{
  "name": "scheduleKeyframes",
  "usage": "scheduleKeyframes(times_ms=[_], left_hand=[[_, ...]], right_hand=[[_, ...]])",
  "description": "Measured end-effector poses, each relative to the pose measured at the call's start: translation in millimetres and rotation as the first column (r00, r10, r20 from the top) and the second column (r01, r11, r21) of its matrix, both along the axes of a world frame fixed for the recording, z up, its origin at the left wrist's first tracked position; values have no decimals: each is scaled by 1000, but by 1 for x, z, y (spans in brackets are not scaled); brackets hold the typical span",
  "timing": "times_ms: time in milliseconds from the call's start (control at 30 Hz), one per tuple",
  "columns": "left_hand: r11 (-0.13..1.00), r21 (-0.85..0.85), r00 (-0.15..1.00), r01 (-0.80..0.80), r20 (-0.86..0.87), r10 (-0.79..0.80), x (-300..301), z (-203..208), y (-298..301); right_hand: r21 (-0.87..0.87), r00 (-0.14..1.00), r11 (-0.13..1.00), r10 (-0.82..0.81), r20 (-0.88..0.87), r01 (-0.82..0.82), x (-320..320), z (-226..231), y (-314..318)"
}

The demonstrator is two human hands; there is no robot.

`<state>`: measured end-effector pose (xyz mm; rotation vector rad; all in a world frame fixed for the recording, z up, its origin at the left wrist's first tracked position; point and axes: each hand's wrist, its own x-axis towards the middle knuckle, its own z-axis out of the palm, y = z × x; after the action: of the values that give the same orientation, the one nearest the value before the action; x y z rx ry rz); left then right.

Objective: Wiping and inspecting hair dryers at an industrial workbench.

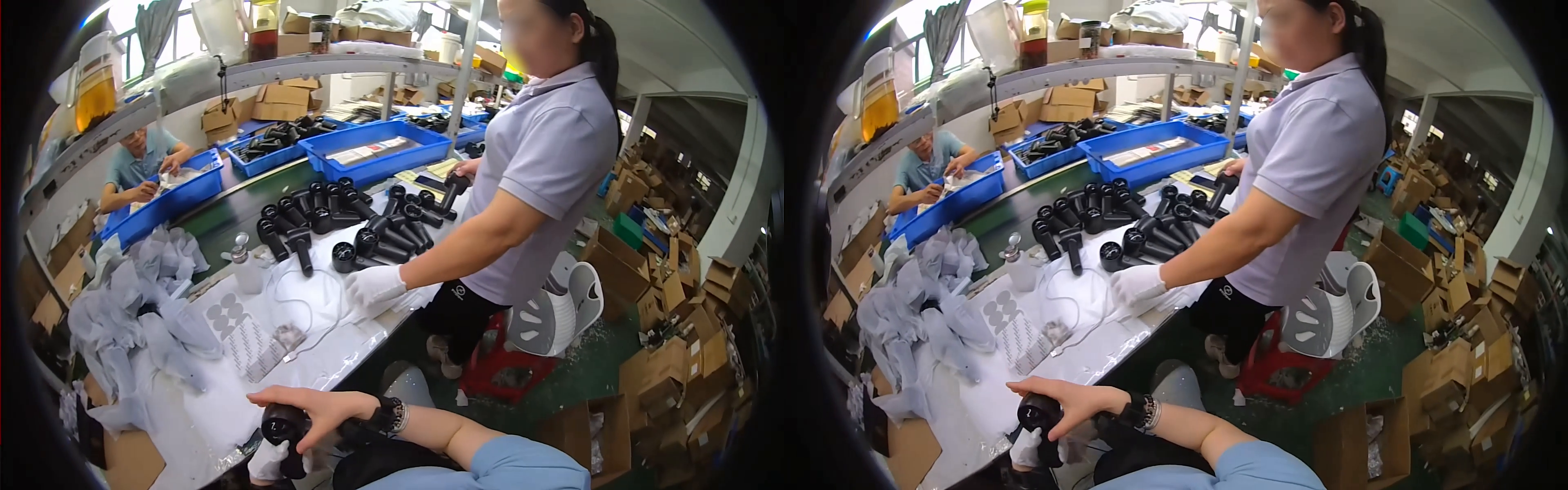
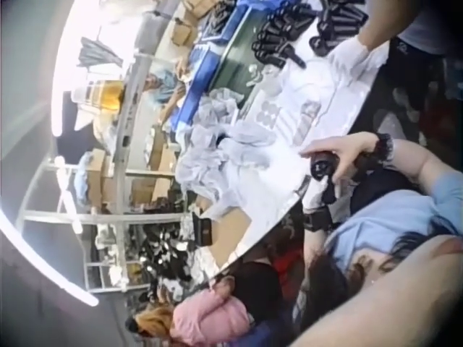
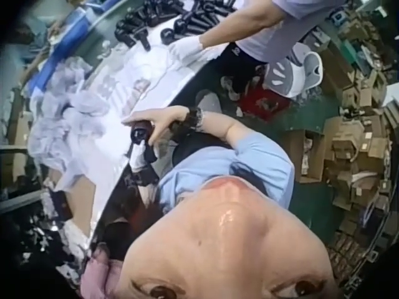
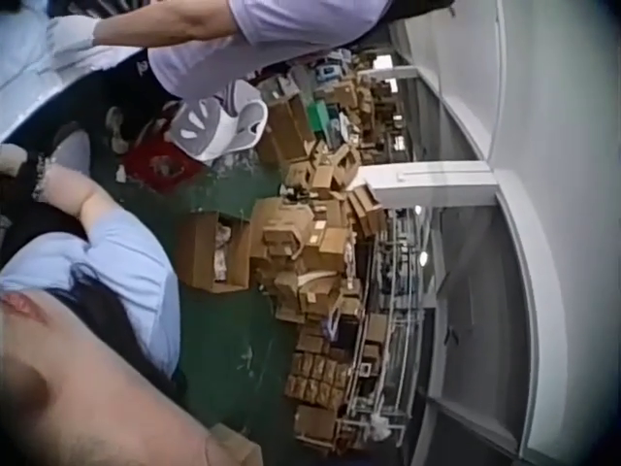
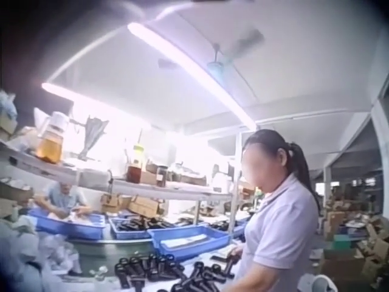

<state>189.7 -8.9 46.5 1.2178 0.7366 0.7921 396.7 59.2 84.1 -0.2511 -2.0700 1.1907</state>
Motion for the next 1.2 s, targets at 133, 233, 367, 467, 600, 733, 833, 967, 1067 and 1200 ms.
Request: scheduleKeyframes(times_ms=[133, 233, 367, 467, 600, 733, 833, 967, 1067, 1200], left_hand=[[987, -145, 991, -73, 97, 87, -24, -17, -6], [973, -216, 962, -80, 240, 133, -28, -60, 23], [950, -246, 787, -192, 539, 299, 9, -10, 14], [877, -387, 707, -285, 532, 465, 6, -22, 38], [885, -437, 683, -162, 597, 420, -39, -39, 64], [931, -324, 673, -170, 652, 350, -83, -65, 47], [934, -287, 614, -211, 705, 355, -98, -77, 46], [932, -237, 622, -274, 696, 360, -127, -87, 38], [923, -235, 527, -306, 765, 370, -146, -108, 36], [922, -229, 536, -312, 759, 370, -153, -123, 25]], right_hand=[[-110, 997, 991, 79, -6, -79, -22, 1, -12], [-83, 996, 993, -90, -28, 87, -25, 1, -7], [79, 920, 931, -335, -205, 357, -54, -24, -3], [-152, 847, 868, -496, -194, 473, -86, -61, 10], [-265, 860, 863, -481, -170, 431, -82, -96, 18], [-515, 873, 795, -459, -165, 321, -101, -114, 6], [-530, 885, 787, -445, -135, 315, -101, -123, 14], [-489, 964, 844, -264, -25, 219, -72, -151, 26], [-533, 987, 844, 34, 157, 56, -56, -182, 19], [-597, 741, 800, 432, 514, -52, -60, -235, 10]])
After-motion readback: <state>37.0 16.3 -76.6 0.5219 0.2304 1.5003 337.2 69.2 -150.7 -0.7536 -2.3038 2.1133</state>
